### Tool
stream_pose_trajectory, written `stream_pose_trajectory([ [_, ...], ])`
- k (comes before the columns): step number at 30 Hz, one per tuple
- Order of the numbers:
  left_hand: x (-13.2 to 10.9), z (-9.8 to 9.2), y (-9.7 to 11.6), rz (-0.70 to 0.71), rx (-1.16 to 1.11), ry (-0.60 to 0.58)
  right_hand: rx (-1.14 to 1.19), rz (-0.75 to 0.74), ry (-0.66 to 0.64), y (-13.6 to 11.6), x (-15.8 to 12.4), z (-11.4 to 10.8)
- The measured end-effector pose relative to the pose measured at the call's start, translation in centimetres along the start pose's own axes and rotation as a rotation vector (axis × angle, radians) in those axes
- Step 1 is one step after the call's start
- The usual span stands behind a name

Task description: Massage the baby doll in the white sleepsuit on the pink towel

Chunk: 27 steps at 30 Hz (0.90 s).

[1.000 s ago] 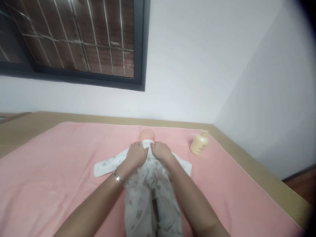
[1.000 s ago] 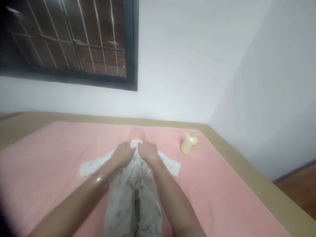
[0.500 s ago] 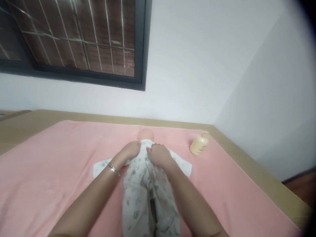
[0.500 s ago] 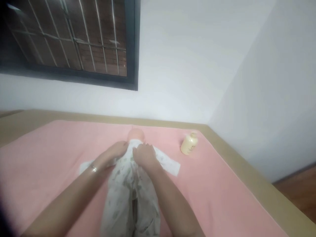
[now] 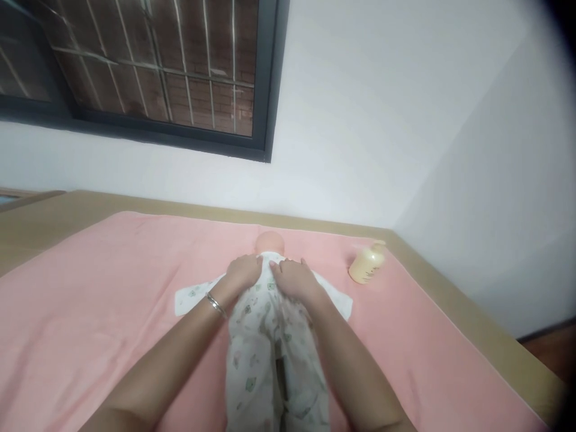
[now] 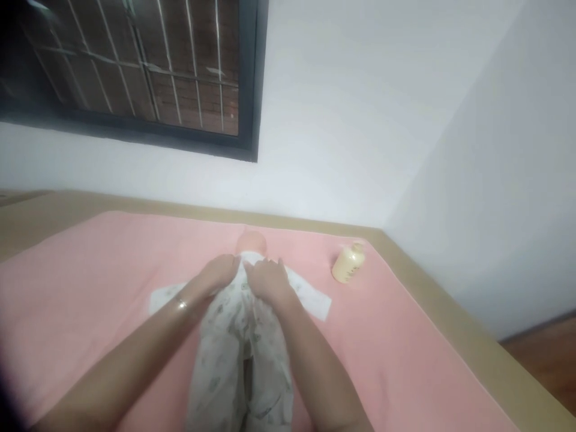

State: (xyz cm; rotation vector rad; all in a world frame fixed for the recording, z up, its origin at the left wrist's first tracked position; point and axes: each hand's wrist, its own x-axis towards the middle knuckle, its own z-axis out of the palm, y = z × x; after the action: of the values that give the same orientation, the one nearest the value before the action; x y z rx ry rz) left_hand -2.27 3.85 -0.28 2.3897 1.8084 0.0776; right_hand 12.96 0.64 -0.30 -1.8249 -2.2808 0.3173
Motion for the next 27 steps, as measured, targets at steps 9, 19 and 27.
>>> stream_pose_trajectory([
  [9,-1.9,1.3,2.4,0.129,0.198,0.166,0.079,0.172,-0.016,1.5,3.1,1.1],
  [19,-0.4,1.6,1.5,0.113,0.191,0.152,0.021,0.141,0.044,0.6,2.7,1.2],
  [27,-0.3,1.6,1.6,0.123,0.168,0.163,-0.041,0.096,0.059,-0.1,1.7,1.2],
])
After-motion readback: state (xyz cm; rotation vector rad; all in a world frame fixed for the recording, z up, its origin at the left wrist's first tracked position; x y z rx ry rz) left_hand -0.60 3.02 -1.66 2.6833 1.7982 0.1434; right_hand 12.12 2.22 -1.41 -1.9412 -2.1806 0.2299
